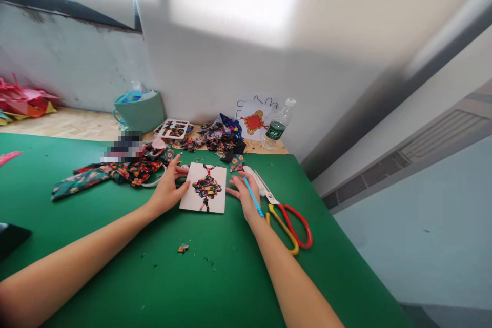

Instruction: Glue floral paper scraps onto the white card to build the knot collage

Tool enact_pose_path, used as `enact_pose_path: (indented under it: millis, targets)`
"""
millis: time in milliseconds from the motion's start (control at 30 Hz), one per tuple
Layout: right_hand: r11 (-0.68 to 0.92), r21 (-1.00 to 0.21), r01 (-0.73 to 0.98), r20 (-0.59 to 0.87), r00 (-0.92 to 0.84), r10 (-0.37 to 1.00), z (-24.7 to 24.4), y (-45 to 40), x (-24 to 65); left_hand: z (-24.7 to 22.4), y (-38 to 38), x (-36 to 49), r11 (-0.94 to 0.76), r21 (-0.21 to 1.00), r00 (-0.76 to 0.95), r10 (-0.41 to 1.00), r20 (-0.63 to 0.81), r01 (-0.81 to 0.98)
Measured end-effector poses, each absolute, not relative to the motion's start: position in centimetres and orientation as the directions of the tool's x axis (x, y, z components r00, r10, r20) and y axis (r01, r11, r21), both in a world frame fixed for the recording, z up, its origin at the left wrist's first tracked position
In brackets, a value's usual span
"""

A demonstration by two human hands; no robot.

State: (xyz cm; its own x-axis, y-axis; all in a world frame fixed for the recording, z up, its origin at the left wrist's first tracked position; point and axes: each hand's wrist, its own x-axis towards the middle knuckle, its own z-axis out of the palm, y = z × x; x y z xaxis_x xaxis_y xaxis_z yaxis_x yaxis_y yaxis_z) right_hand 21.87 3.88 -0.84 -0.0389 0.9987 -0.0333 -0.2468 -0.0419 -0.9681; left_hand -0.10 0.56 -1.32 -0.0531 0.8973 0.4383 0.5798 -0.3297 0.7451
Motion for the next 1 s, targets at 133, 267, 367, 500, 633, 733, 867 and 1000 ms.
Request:
enact_pose_path:
  millis: [133, 267, 367, 500, 633, 733, 867, 1000]
  targets:
    - [0.021, -0.977, -0.213, 0.037, -0.072, 0.997, -1.3, 3.9, 21.9, -1.2, 0.4, -0.1, -0.330, 0.760, -0.075, 0.893, 0.443, 0.559]
    - [0.114, -0.962, -0.246, 0.132, -0.056, 0.990, -1.0, 4.3, 22.5, -1.1, 0.4, -0.2, -0.333, 0.764, -0.065, 0.896, 0.439, 0.552]
    - [0.106, -0.937, -0.333, 0.130, -0.049, 0.990, -0.3, 4.5, 23.0, -1.1, 0.4, -0.2, -0.334, 0.769, -0.054, 0.901, 0.430, 0.545]
    - [0.051, -0.902, -0.429, 0.066, -0.019, 0.998, 0.9, 4.1, 23.3, -1.2, 0.5, -0.2, -0.337, 0.782, -0.035, 0.909, 0.415, 0.524]
    - [0.027, -0.889, -0.457, 0.040, -0.019, 0.999, 1.5, 3.8, 23.5, -1.2, 0.5, -0.1, -0.336, 0.793, -0.026, 0.914, 0.404, 0.508]
    - [0.057, -0.915, -0.399, 0.056, 0.014, 0.998, 1.8, 4.0, 23.7, -1.1, 0.5, -0.1, -0.345, 0.791, -0.018, 0.912, 0.410, 0.505]
    - [0.159, -0.955, -0.250, 0.153, 0.044, 0.987, 2.0, 4.3, 24.1, -1.1, 0.4, -0.2, -0.344, 0.771, -0.002, 0.913, 0.409, 0.535]
    - [0.186, -0.969, 0.162, 0.195, 0.038, 0.980, 1.7, 4.3, 24.7, -1.1, 0.4, -0.2, -0.345, 0.752, 0.021, 0.914, 0.404, 0.562]
